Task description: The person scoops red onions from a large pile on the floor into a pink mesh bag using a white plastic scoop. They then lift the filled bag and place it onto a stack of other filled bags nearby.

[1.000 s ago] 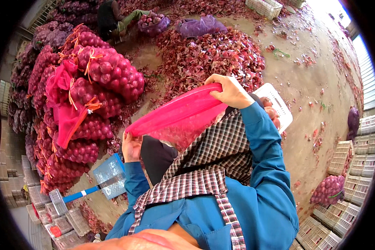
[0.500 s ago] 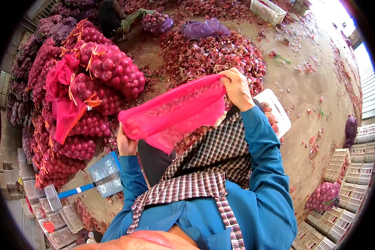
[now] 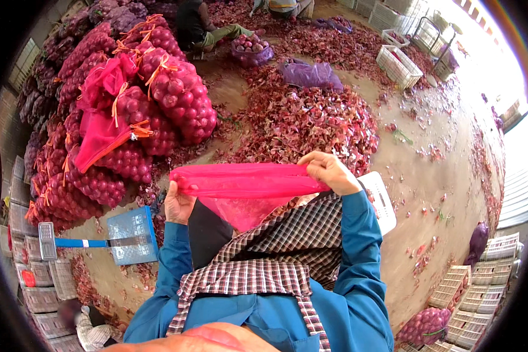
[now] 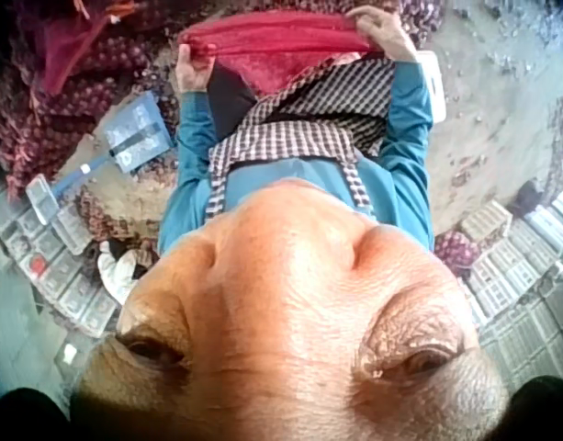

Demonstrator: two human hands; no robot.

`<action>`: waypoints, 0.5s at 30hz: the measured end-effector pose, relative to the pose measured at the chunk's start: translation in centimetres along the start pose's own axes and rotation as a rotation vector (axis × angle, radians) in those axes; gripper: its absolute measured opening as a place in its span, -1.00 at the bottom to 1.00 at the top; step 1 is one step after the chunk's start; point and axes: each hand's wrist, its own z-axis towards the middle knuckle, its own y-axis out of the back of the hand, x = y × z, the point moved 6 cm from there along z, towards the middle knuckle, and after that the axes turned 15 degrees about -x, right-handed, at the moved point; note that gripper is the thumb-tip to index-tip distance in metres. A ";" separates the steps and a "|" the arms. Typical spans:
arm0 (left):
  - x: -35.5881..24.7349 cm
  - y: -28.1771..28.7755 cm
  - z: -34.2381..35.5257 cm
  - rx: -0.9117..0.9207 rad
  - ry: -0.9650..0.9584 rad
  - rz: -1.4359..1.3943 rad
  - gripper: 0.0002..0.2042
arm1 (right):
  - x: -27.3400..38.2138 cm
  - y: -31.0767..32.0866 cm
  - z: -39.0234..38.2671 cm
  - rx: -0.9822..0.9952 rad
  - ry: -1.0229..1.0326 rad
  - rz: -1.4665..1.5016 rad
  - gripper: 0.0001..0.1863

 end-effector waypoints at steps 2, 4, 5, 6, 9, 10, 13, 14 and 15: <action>-0.4 1.2 0.3 -0.133 -0.144 0.242 -0.78 | 1.7 -1.3 -0.3 0.088 0.256 -0.307 -0.72; -0.9 2.2 0.4 -0.235 -0.182 0.355 -0.77 | 0.3 -2.1 -0.5 0.249 0.169 -0.516 -0.60; -0.8 3.0 0.0 -0.273 -0.147 0.341 -0.76 | -0.2 -2.4 -0.4 0.264 0.193 -0.561 -0.62; -0.5 4.4 -0.5 -0.319 -0.104 0.326 -0.76 | -0.7 -2.8 -0.4 0.284 0.206 -0.607 -0.63; 0.4 7.0 0.0 -0.417 -0.023 0.088 -0.77 | -0.3 -2.7 0.6 0.143 0.255 -0.613 -0.73; 0.8 7.7 0.2 -0.457 0.004 0.011 -0.78 | 0.1 -2.7 0.8 0.082 0.264 -0.622 -0.74; 1.3 6.7 0.4 -0.429 -0.031 -0.013 -0.79 | -0.4 -1.7 1.3 -0.138 0.275 -0.610 -0.86; 0.9 5.6 -0.1 -0.421 -0.064 0.003 -0.79 | -0.7 -1.5 1.6 -0.190 0.239 -0.611 -0.88; 0.5 4.4 -0.5 -0.400 -0.105 0.086 -0.79 | -1.0 -1.2 1.8 -0.213 0.241 -0.558 -0.89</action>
